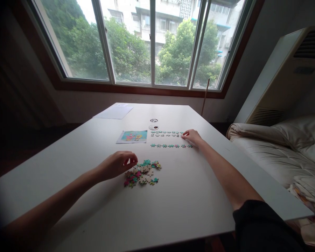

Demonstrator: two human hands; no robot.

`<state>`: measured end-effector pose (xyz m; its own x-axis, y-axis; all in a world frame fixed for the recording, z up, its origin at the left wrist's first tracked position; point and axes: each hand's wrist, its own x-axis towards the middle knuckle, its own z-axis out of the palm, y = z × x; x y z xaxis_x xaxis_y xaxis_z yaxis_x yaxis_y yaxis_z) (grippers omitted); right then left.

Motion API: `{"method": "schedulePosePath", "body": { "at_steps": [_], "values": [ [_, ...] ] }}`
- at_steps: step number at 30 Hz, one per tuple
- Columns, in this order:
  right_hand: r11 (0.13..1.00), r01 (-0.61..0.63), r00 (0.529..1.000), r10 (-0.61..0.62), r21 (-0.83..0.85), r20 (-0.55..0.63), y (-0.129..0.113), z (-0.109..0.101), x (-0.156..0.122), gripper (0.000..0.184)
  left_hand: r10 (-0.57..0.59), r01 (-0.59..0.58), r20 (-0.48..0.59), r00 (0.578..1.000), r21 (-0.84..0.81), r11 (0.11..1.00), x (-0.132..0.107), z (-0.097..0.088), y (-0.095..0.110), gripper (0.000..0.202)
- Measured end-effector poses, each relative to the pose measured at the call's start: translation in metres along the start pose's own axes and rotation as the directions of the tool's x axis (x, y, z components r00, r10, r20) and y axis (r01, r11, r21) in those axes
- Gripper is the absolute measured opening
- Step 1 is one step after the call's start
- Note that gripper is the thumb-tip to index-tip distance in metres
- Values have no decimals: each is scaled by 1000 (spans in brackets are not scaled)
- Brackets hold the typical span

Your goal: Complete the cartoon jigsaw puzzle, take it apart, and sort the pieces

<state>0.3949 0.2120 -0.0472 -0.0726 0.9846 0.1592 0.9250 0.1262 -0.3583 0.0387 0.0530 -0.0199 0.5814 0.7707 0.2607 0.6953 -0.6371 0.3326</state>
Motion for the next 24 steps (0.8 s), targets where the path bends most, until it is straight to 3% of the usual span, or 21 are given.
{"method": "schedulePosePath", "body": {
  "at_steps": [6,12,16,24],
  "values": [
    [998,38,999,-38,-50,-6,-8,-10,-11,29,-1,0,38,999,23,1000,-3,-4,-2,17],
    [981,193,981,-193,-34,-1,-45,-15,-52,24,4,-4,138,990,-2,1000,-3,-10,0,17],
    [915,402,915,-401,28,-51,-74,-9,-94,20,14,-11,181,983,-16,1000,-5,-9,4,18],
    [811,573,817,-552,121,-167,-113,2,-151,13,32,-36,188,982,15,999,-6,-7,16,16]
  ]
}}
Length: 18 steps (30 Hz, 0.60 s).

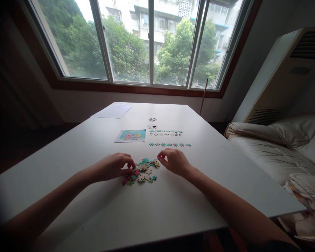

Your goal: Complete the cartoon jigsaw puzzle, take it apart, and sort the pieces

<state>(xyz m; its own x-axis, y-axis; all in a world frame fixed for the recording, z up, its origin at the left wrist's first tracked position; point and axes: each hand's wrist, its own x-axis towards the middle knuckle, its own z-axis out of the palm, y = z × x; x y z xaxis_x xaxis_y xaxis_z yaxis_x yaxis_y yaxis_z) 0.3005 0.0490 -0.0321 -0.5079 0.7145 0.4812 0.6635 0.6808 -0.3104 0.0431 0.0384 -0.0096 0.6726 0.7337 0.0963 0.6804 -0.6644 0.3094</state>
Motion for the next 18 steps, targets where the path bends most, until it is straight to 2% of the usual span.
{"method": "schedulePosePath", "body": {
  "at_steps": [4,8,14,16,18],
  "values": [
    [1000,22,1000,-22,16,10,-15,1,0,11,12,-12,14,1000,-28,1000,0,-1,1,15],
    [999,35,999,-36,17,15,-17,3,-2,10,2,-2,-10,1000,-78,997,2,1,-3,12],
    [998,50,999,-50,40,14,-19,6,-4,11,-82,87,31,996,-308,947,6,3,-8,10],
    [997,50,999,-51,62,11,-22,6,-4,12,-78,57,-51,996,-335,940,7,2,-6,10],
    [994,43,999,-44,102,6,-25,7,-4,12,-65,4,-195,979,-300,954,9,3,-1,9]
  ]
}}
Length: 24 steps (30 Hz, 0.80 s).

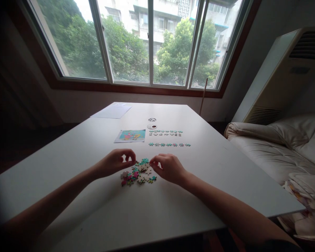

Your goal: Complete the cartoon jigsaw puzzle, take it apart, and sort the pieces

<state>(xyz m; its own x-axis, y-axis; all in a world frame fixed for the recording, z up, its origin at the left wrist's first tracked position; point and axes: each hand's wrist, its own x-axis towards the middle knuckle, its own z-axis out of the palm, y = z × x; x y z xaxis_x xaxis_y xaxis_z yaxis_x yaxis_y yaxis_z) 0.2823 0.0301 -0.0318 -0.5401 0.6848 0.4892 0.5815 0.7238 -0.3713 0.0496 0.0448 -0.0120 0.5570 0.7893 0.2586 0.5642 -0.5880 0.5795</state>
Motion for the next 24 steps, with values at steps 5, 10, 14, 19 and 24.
{"method": "schedulePosePath", "body": {
  "at_steps": [5,10,14,19,24],
  "values": [
    [994,-26,1000,25,102,13,-8,3,-1,14,226,-199,-139,964,186,962,-3,14,16,7],
    [988,-38,999,37,150,10,-10,6,-1,12,364,-332,-72,929,274,903,-6,23,21,12],
    [980,-66,998,66,190,3,-8,7,-1,12,424,-377,-91,901,321,869,-7,24,21,13],
    [969,-76,996,84,236,-22,-10,6,-1,14,475,-414,-99,874,357,837,-8,23,22,11],
    [962,-83,995,96,259,-38,-11,6,1,14,503,-439,-93,859,372,818,-8,22,23,11]
  ]
}}
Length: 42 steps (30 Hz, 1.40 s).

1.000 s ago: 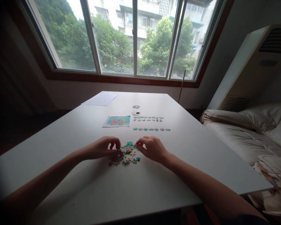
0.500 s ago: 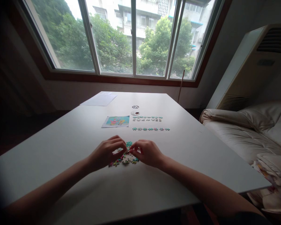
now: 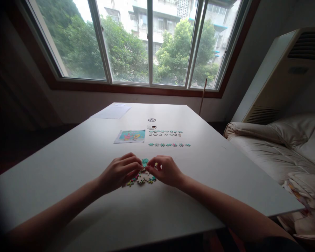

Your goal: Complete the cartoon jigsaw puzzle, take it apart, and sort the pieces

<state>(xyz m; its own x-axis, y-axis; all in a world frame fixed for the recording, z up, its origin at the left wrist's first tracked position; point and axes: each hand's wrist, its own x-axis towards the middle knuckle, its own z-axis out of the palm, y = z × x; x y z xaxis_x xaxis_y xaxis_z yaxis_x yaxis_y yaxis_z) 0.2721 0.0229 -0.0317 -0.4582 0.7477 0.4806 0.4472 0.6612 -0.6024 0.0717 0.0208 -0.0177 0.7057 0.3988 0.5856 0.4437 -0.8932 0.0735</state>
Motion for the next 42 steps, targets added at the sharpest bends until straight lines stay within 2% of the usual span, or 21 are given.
{"method": "schedulePosePath", "body": {
  "at_steps": [7,12,15,20,26,42],
  "values": [
    [1000,27,999,-27,-9,-24,3,0,3,16,-21,21,-12,1000,-5,1000,2,-2,0,14],
    [988,107,982,-122,-113,-143,15,-14,8,13,-112,112,-61,992,1,994,-1,-5,-8,14],
    [960,170,951,-219,-222,-219,27,-26,9,12,-142,142,-9,990,11,990,-4,-6,-16,10],
    [915,183,912,-294,-358,-285,38,-44,10,11,-140,131,114,984,81,988,-7,-7,-25,12],
    [904,145,919,-274,-402,-284,40,-53,10,14,-121,104,146,982,124,987,-6,-9,-24,15],
    [906,150,918,-277,-396,-284,42,-53,9,15,-124,107,163,979,110,988,-7,-8,-25,14]
  ]
}}
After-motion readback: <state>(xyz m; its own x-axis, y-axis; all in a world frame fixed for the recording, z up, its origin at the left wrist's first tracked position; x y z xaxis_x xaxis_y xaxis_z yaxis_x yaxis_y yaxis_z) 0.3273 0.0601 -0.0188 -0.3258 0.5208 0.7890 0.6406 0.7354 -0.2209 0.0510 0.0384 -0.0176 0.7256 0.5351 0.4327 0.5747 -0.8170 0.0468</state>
